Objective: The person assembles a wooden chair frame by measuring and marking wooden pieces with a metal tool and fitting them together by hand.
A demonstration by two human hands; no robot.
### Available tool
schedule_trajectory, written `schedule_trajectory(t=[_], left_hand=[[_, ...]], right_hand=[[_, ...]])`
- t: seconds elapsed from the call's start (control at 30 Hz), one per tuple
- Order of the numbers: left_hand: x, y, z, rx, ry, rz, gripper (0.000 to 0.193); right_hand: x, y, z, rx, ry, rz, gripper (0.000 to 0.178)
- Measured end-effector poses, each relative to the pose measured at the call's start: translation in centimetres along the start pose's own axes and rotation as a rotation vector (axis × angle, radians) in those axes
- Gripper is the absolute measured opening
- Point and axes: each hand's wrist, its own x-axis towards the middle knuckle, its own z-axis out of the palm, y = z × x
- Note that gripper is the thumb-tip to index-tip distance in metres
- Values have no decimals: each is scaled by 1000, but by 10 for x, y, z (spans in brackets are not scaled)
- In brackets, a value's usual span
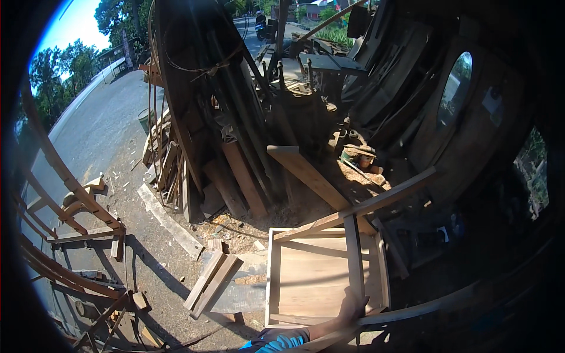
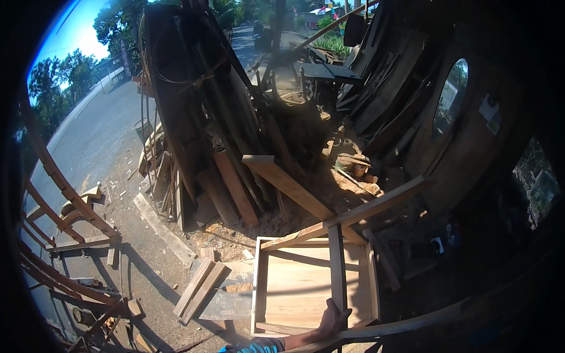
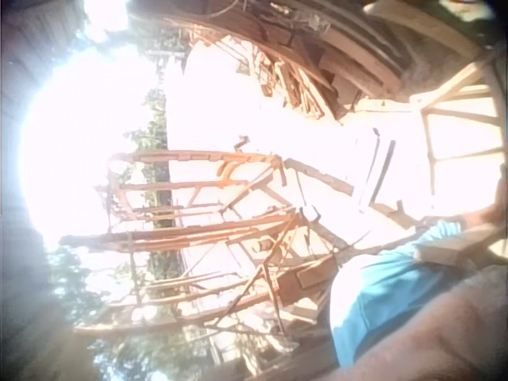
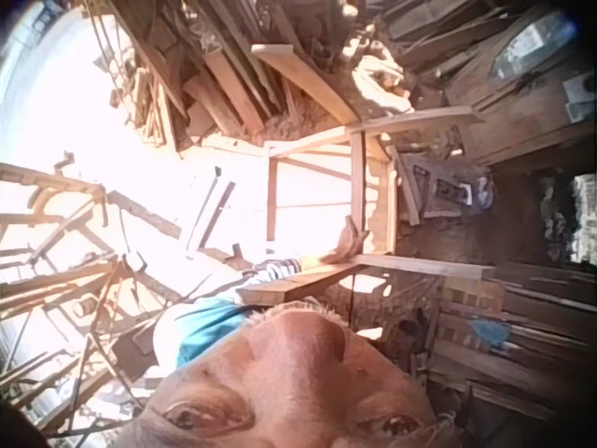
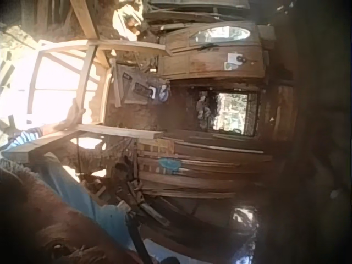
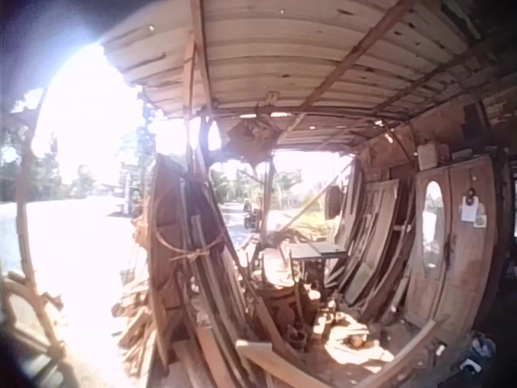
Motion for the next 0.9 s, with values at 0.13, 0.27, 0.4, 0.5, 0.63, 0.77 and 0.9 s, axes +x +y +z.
schedule_trajectory(t=[0.13,0.27,0.4,0.5,0.63,0.77,0.9], left_hand=[[-5,11,-4,79,-27,-38,60],[-1,7,-1,217,-21,156,59],[13,-24,9,265,45,203,59],[14,-27,11,290,100,260,58],[4,2,4,262,34,118,26],[10,-1,-1,229,-74,36,28],[10,4,-4,-18,-48,-52,55]], right_hand=[[-5,-4,-1,12,-2,-21,27],[-5,-6,-4,20,5,-22,27],[-2,-5,-7,9,6,-4,28],[0,-3,-8,0,14,17,28],[5,1,-8,-12,40,46,29],[10,3,-5,-31,46,64,29],[10,3,-3,-34,54,68,30]])
